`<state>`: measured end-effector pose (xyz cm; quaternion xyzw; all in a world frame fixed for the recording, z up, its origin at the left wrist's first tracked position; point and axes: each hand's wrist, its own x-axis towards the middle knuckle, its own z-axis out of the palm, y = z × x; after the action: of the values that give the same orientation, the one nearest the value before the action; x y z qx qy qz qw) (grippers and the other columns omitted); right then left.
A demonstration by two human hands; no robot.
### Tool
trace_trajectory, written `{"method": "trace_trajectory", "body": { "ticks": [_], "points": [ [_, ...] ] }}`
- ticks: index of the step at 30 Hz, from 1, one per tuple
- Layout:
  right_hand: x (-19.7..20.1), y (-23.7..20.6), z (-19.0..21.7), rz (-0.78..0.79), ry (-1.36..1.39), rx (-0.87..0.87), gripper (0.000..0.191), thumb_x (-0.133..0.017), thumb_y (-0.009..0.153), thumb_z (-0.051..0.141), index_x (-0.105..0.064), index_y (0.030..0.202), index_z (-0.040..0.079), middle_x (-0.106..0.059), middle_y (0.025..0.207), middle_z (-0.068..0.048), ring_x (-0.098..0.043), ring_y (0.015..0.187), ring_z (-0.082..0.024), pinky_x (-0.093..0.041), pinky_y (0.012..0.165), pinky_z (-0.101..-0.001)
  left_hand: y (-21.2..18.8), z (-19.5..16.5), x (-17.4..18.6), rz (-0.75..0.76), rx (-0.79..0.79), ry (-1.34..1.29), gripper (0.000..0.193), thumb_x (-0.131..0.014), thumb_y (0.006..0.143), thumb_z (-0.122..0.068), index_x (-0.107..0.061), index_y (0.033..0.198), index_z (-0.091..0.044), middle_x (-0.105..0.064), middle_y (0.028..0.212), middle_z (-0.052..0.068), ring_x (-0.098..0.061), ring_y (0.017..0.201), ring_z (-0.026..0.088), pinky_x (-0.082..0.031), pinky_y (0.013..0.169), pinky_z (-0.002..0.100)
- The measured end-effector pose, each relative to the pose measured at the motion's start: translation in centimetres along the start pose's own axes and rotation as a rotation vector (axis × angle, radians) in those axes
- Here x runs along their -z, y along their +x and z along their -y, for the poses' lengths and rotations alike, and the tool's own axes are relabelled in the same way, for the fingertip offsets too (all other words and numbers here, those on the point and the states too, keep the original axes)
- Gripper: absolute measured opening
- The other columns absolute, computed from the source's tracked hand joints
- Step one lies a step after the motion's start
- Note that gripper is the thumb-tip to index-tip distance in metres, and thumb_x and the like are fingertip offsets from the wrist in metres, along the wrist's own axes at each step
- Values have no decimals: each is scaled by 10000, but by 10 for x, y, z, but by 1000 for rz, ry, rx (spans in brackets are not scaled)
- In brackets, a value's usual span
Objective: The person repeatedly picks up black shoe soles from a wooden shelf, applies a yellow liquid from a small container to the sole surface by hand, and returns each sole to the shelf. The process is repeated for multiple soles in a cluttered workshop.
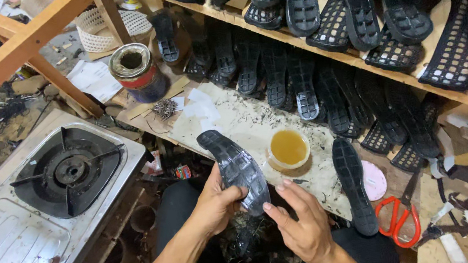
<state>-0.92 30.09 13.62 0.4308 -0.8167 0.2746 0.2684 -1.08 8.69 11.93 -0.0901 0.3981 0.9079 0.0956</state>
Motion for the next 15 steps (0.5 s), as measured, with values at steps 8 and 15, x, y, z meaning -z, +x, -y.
{"method": "trace_trajectory", "body": {
  "ticks": [8, 15],
  "points": [
    [3, 9, 15, 71, 38, 58, 342, -707, 801, 1, -780, 1107, 134, -589, 1335, -104, -558, 1288, -333, -470, 1064, -523, 2, 15, 3, 6, 0, 2, 643, -564, 828, 87, -419, 1404, -159, -668, 1076, 47, -697, 828, 151, -604, 596, 310],
    [37, 34, -29, 267, 435, -195, 676, -709, 733, 22, -577, 1392, 100, -420, 1560, -218, -388, 1476, -398, -334, 1196, -532, -10, -3, 38, 427, 132, 272, 742, -628, 761, 91, -482, 1469, -77, -670, 1186, -1, -637, 1066, 93, -533, 928, 239]
  ]
}}
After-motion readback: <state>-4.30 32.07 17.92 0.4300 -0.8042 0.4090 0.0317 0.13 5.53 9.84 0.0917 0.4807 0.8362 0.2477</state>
